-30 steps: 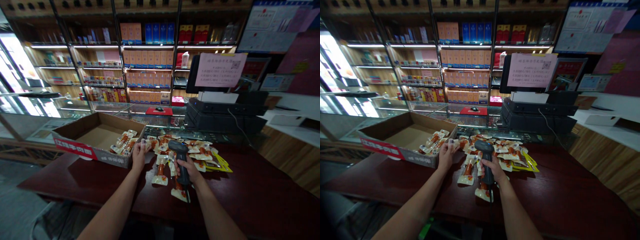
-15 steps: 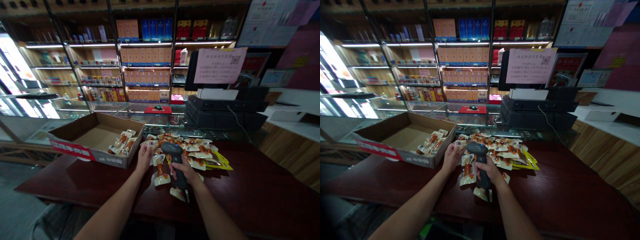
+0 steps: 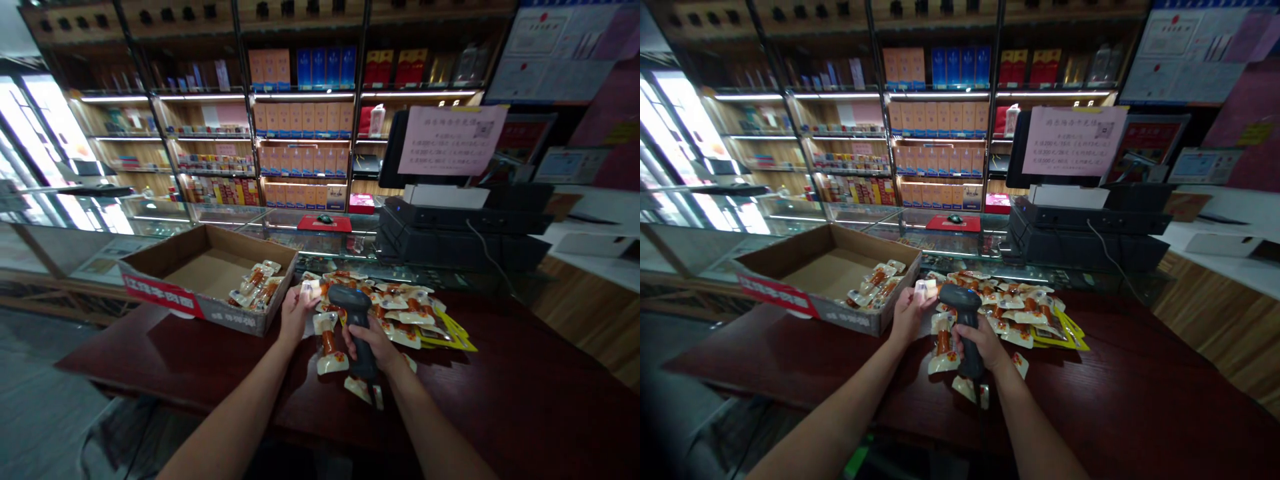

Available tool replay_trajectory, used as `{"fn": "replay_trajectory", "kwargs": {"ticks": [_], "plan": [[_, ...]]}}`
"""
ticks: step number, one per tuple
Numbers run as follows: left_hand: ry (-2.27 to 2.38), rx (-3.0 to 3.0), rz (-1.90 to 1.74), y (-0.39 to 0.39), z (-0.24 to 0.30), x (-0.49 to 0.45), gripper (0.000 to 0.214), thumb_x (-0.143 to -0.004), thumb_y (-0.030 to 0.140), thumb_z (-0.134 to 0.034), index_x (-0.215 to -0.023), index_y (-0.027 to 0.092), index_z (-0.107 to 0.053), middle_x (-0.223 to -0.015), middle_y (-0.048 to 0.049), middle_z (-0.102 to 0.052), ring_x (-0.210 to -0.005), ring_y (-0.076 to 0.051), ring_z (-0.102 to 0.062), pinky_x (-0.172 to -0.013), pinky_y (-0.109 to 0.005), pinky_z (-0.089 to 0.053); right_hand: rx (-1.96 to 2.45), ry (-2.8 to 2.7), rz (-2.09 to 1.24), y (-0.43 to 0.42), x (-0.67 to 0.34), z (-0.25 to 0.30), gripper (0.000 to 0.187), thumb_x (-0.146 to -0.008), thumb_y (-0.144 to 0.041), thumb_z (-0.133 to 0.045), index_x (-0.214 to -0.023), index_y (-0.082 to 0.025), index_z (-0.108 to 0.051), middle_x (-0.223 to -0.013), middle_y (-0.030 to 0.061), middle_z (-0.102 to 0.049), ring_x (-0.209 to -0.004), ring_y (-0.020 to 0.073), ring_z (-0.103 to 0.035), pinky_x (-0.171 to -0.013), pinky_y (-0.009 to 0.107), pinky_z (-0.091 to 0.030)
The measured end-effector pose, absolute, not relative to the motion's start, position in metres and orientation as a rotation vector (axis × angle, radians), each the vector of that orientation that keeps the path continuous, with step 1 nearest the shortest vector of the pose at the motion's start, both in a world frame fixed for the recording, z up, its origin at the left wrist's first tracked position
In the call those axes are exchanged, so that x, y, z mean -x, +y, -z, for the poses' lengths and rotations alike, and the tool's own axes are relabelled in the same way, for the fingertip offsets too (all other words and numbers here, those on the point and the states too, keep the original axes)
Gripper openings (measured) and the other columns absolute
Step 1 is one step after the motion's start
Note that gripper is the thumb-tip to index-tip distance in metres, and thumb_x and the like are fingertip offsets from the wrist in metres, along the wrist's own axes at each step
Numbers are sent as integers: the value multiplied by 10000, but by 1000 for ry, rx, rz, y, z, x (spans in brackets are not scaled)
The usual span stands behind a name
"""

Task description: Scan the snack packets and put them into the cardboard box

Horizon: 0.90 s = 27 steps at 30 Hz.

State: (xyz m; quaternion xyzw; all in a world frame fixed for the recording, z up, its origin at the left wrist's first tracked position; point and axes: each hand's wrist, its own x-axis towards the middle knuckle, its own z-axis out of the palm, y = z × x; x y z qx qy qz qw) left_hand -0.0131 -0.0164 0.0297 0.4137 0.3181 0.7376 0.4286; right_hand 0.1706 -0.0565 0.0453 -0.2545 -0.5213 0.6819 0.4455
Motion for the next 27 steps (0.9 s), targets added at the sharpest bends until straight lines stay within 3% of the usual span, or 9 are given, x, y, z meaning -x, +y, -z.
{"fn": "replay_trajectory", "kwargs": {"ticks": [3,7,10,14,17,22,24,27], "plan": [[701,-994,-1983,-20,-51,26,362,-716,463,-656,-735,179,-434,-836,-21,-642,-859,-175,-647,-835,-397,-515,643,-1387,-1687,-55,-155,-60,239,-678,-352,-681,-668,-141,-568,-482,-19,-549,-367,87,-487,-360,203,-403],[786,-850,-2275,-14,-79,65,329,-756,470,-615,-842,198,-453,-899,-15,-641,-887,-158,-640,-838,-368,-510,580,-1408,-1713,-50,-127,-79,312,-657,-305,-693,-905,-149,-586,-541,-35,-585,-386,88,-505,-371,202,-433],[948,-751,-2401,-4,-90,99,326,-782,362,-602,-1033,208,-463,-1083,-62,-619,-1024,-174,-604,-914,-359,-468,536,-1462,-1721,-46,-106,-90,332,-635,-306,-710,-890,-146,-572,-533,-42,-583,-375,80,-492,-358,198,-444],[1264,-843,-2401,-1,-91,127,539,-765,153,-543,-1278,177,-382,-1415,-136,-389,-1334,-192,-334,-1097,-321,-265,515,-1490,-1728,-42,-87,-96,252,-631,-312,-702,-746,-155,-541,-508,-43,-572,-360,74,-482,-338,189,-436],[1544,-936,-2380,-6,-91,133,632,-742,101,-507,-1350,155,-339,-1475,-127,-297,-1382,-193,-224,-1137,-322,-154,498,-1486,-1733,-42,-83,-96,228,-635,-298,-691,-721,-160,-531,-511,-41,-570,-365,74,-480,-339,189,-435],[1610,-1115,-2435,-13,-91,122,559,-761,118,-477,-1313,174,-407,-1434,-96,-371,-1353,-186,-285,-1130,-328,-176,507,-1470,-1711,-43,-88,-95,220,-637,-295,-692,-705,-165,-529,-502,-46,-556,-379,75,-479,-355,193,-437],[1534,-1225,-2414,-14,-87,110,480,-770,140,-480,-1248,182,-469,-1365,-94,-452,-1297,-187,-375,-1098,-338,-255,548,-1466,-1702,-42,-96,-92,219,-638,-303,-692,-686,-163,-530,-494,-43,-556,-374,77,-480,-358,197,-438],[1417,-1466,-2097,-14,-76,82,312,-790,210,-491,-1090,163,-560,-1094,-98,-628,-1038,-190,-587,-942,-341,-429,662,-1419,-1661,-38,-112,-86,236,-631,-324,-700,-684,-161,-537,-505,-34,-572,-370,84,-484,-354,211,-438]]}}
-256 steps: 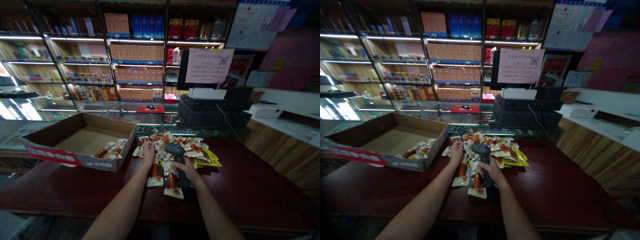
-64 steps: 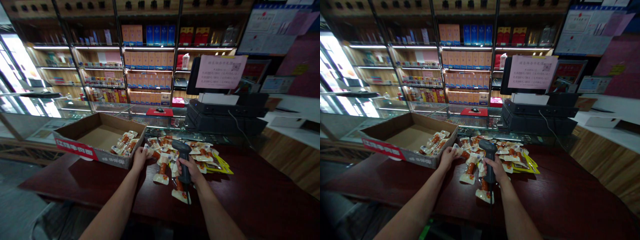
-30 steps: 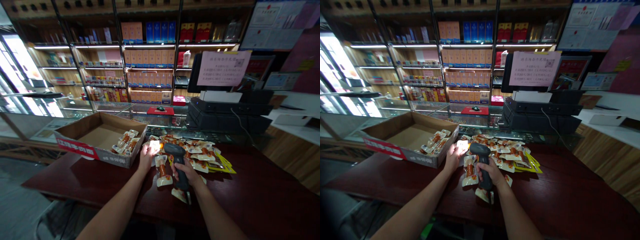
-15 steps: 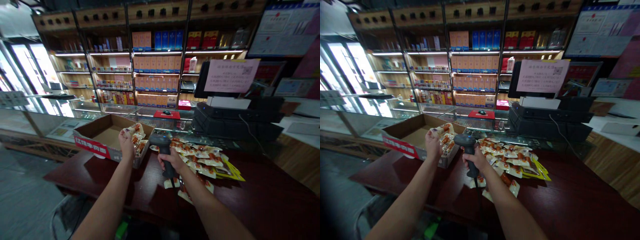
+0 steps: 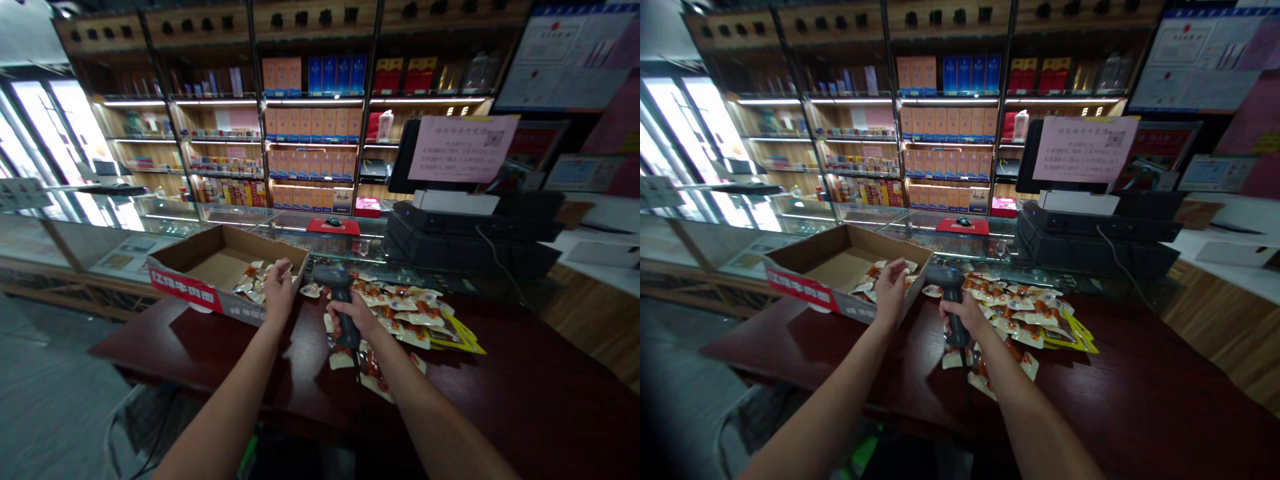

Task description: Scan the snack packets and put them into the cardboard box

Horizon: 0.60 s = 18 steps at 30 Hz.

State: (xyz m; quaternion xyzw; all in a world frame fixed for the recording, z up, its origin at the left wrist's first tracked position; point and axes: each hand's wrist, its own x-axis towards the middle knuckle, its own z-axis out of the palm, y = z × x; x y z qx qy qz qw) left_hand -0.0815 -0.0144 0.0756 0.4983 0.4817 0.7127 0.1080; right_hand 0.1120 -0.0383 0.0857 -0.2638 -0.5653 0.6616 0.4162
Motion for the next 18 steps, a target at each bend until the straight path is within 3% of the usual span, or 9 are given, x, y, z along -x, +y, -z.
{"fn": "replay_trajectory", "kwargs": {"ticks": [3,8,14,18], "plan": [[1560,-1720,-1540,-12,-59,50,227,-785,279,-531,-954,144,-599,-897,-92,-673,-835,-196,-641,-802,-326,-480,810,-1343,-1563,-33,-135,-77,248,-617,-324,-715,-677,-162,-537,-497,-31,-574,-376,90,-490,-354,213,-431],[2071,-1900,-764,0,-42,10,433,-756,467,-577,-958,86,-612,-1019,-216,-645,-983,-294,-613,-828,-344,-447,837,-1068,-1547,-26,-179,-60,282,-562,-235,-749,-741,-183,-538,-565,-30,-607,-454,99,-535,-410,211,-457],[2201,-1798,-733,24,-32,-19,606,-785,637,-411,-954,91,-614,-1053,-237,-630,-1006,-314,-598,-810,-356,-445,745,-860,-1546,-27,-207,-41,298,-590,-254,-757,-807,-197,-559,-705,1,-659,-503,113,-563,-445,236,-479],[2168,-1725,-792,36,-16,-21,353,-803,472,-481,-822,145,-613,-965,-178,-650,-941,-298,-613,-770,-374,-448,650,-854,-1552,-27,-210,-32,247,-630,-252,-740,-788,-198,-558,-700,-7,-645,-495,102,-540,-440,227,-463]]}}
